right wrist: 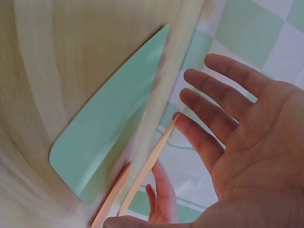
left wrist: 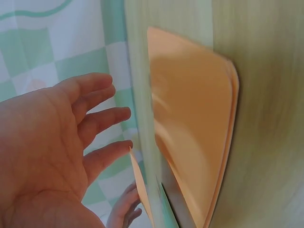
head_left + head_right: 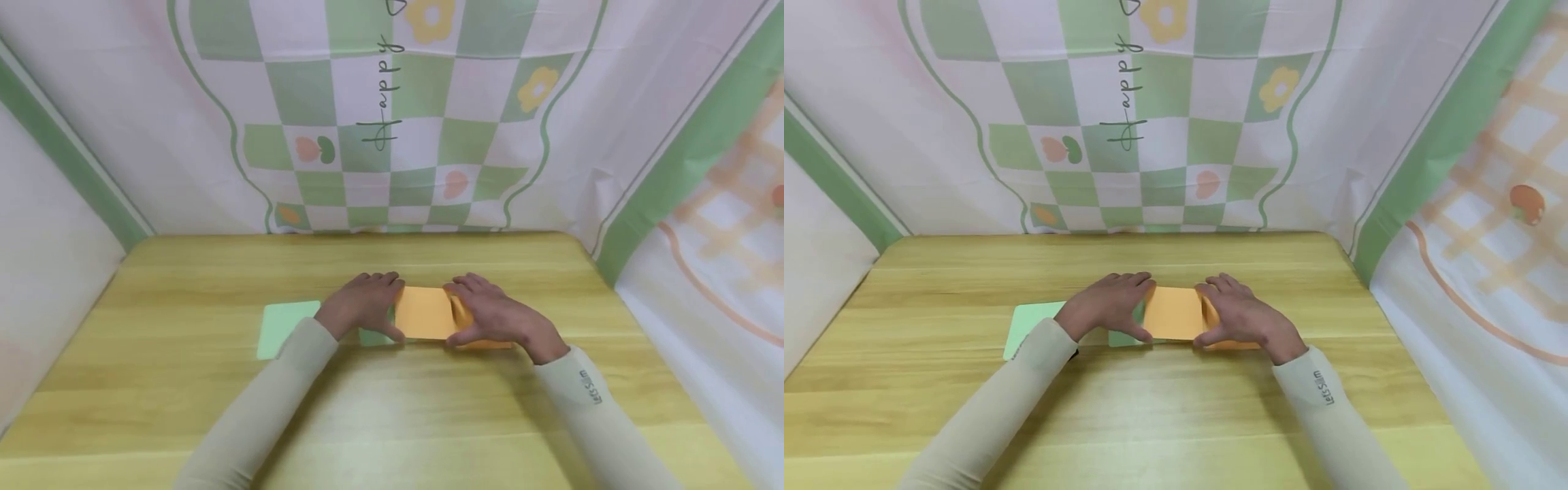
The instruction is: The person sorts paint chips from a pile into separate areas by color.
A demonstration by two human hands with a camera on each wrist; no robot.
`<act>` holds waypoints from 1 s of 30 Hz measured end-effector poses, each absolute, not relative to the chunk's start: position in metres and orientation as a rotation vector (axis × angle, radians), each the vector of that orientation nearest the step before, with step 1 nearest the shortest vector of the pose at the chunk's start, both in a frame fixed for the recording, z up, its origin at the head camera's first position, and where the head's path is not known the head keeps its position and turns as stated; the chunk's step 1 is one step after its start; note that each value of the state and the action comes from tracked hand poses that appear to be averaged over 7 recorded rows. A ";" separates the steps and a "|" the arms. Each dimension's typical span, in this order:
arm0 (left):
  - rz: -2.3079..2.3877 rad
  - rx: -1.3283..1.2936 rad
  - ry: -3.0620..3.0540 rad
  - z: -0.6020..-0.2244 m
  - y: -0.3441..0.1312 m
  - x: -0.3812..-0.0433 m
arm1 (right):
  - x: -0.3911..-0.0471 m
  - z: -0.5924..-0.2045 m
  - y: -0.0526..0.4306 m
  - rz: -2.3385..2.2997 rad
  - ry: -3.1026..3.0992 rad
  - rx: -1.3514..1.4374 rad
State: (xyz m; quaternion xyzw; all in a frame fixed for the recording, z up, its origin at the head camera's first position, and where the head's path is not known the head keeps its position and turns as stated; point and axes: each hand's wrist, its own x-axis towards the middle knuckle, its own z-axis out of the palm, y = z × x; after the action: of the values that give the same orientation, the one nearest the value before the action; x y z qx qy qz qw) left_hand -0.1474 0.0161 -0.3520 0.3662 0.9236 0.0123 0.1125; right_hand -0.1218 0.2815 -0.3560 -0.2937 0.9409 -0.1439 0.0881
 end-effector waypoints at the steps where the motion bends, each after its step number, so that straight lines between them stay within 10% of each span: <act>1: 0.036 1.086 2.716 -0.353 0.018 -0.148 | -0.122 -0.356 0.283 -0.435 2.795 -0.871; 30: 0.059 1.010 2.740 -0.358 0.088 -0.138 | -0.114 -0.352 0.339 -0.448 2.768 -0.713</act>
State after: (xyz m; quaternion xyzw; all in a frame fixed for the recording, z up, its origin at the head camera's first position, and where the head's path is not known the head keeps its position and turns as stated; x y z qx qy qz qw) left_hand -0.1376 0.0879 -0.3578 0.3436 0.9324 0.0200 0.1102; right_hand -0.1139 0.3388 -0.3523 -0.2446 0.9493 -0.1538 0.1237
